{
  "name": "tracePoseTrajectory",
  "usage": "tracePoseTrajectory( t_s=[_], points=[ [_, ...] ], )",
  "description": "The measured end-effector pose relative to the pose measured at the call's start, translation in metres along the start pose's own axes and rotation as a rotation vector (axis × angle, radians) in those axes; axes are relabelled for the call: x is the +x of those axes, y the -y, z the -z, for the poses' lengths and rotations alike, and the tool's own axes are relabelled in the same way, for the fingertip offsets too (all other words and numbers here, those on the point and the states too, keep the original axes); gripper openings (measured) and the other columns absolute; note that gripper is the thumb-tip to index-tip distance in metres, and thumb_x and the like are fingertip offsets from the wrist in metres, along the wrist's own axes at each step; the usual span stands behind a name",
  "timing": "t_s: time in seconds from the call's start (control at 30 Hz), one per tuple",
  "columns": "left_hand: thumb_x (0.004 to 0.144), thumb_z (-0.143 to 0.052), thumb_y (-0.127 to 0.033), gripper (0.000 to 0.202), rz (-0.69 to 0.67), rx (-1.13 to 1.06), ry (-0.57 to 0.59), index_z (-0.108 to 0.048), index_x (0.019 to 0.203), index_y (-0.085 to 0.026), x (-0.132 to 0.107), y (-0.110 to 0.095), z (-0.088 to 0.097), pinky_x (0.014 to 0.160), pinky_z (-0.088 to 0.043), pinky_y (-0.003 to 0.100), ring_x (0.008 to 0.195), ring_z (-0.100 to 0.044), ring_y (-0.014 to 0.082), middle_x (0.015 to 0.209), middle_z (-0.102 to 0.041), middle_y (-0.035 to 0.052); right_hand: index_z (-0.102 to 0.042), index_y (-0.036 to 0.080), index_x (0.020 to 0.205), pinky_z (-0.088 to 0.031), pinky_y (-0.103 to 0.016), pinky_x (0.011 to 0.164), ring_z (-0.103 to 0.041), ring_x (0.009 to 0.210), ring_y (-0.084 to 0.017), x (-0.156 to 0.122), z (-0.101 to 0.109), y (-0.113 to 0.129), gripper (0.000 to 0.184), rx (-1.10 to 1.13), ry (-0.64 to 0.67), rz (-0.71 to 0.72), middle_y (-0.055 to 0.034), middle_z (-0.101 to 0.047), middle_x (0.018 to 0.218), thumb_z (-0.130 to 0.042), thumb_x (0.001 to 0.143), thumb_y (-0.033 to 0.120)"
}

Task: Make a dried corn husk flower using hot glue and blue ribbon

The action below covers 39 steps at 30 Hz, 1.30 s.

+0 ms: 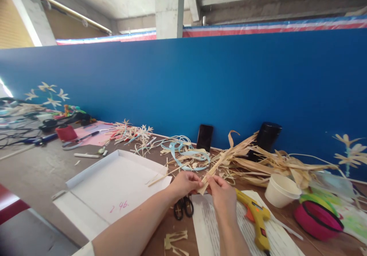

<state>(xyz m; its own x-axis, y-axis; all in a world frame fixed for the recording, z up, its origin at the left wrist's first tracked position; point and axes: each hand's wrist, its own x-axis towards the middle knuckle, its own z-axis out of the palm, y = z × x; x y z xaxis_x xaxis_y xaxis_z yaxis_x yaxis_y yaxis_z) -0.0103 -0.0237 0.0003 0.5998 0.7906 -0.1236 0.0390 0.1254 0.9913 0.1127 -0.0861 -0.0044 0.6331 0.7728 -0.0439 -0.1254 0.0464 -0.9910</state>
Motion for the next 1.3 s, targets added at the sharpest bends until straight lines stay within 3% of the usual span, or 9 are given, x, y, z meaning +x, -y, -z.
tracePoseTrajectory(
  t_s=[0.23,0.43,0.67,0.83,0.9,0.97,1.17,1.3],
  points=[
    [0.059,-0.070,-0.030,0.023,0.034,-0.068,-0.042,-0.057,0.064,-0.012,-0.003,-0.006,-0.004,0.046,-0.036,0.019,0.042,-0.043,0.0060,0.048,-0.051,-0.0031,-0.068,0.019,0.077,-0.051,-0.029,0.061,-0.062,0.059,-0.019,-0.005,-0.004,0.007,0.029,-0.006,0.010,-0.047,-0.0016,-0.068,0.065,-0.073,0.057,0.040],
    [0.060,-0.070,-0.031,0.023,0.062,-0.130,-0.098,-0.058,0.063,-0.011,-0.004,-0.009,-0.004,0.046,-0.035,0.019,0.042,-0.043,0.0059,0.048,-0.050,-0.0028,-0.068,0.018,0.081,-0.051,-0.028,0.063,-0.064,0.065,-0.020,-0.008,-0.008,0.013,0.039,0.109,-0.006,-0.130,-0.0021,-0.068,0.068,-0.077,0.048,0.037],
    [0.063,-0.066,-0.024,0.016,0.045,-0.153,-0.158,-0.058,0.063,-0.011,-0.004,-0.011,-0.007,0.045,-0.034,0.018,0.042,-0.042,0.0050,0.048,-0.050,-0.0026,-0.067,0.017,0.079,-0.049,-0.028,0.058,-0.061,0.061,-0.018,-0.004,-0.004,0.007,0.035,0.052,0.031,-0.096,-0.0022,-0.067,0.066,-0.075,0.051,0.037],
    [0.064,-0.065,-0.021,0.012,0.026,-0.132,-0.191,-0.058,0.063,-0.011,-0.003,-0.009,-0.008,0.043,-0.032,0.017,0.041,-0.041,0.0051,0.047,-0.050,-0.0027,-0.067,0.018,0.085,-0.036,-0.022,0.041,-0.052,0.048,-0.013,-0.001,-0.001,0.002,0.036,-0.167,-0.015,-0.011,-0.0003,-0.063,0.060,-0.069,0.059,0.043],
    [0.064,-0.065,-0.021,0.012,0.019,-0.111,-0.202,-0.058,0.063,-0.011,-0.003,-0.008,-0.008,0.042,-0.032,0.017,0.040,-0.041,0.0051,0.046,-0.049,-0.0029,-0.067,0.017,0.086,-0.030,-0.021,0.037,-0.044,0.041,-0.010,-0.001,-0.002,0.002,0.037,-0.163,-0.011,-0.011,0.0019,-0.060,0.053,-0.069,0.060,0.043],
    [0.064,-0.065,-0.022,0.012,0.021,-0.094,-0.211,-0.058,0.063,-0.011,-0.003,-0.007,-0.008,0.041,-0.032,0.017,0.040,-0.041,0.0052,0.046,-0.049,-0.0029,-0.066,0.018,0.085,-0.028,-0.020,0.036,-0.045,0.042,-0.010,-0.003,-0.004,0.003,0.036,-0.109,-0.005,-0.036,0.0026,-0.058,0.051,-0.070,0.058,0.041],
    [0.063,-0.063,-0.019,0.009,0.021,-0.068,-0.230,-0.060,0.065,-0.011,-0.002,-0.003,-0.008,0.041,-0.033,0.017,0.040,-0.042,0.0054,0.045,-0.049,-0.0031,-0.064,0.017,0.077,-0.048,-0.021,0.054,-0.060,0.063,-0.015,-0.009,-0.011,0.009,0.034,0.084,0.000,-0.115,-0.0013,-0.066,0.063,-0.075,0.050,0.034],
    [0.064,-0.059,-0.014,0.003,0.036,-0.096,-0.213,-0.059,0.065,-0.011,-0.002,-0.005,-0.009,0.039,-0.030,0.016,0.038,-0.040,0.0051,0.043,-0.048,-0.0031,-0.063,0.017,0.074,-0.051,-0.023,0.059,-0.060,0.062,-0.015,-0.013,-0.014,0.014,0.032,0.169,-0.010,-0.123,-0.0014,-0.066,0.062,-0.077,0.047,0.028]
  ],
)
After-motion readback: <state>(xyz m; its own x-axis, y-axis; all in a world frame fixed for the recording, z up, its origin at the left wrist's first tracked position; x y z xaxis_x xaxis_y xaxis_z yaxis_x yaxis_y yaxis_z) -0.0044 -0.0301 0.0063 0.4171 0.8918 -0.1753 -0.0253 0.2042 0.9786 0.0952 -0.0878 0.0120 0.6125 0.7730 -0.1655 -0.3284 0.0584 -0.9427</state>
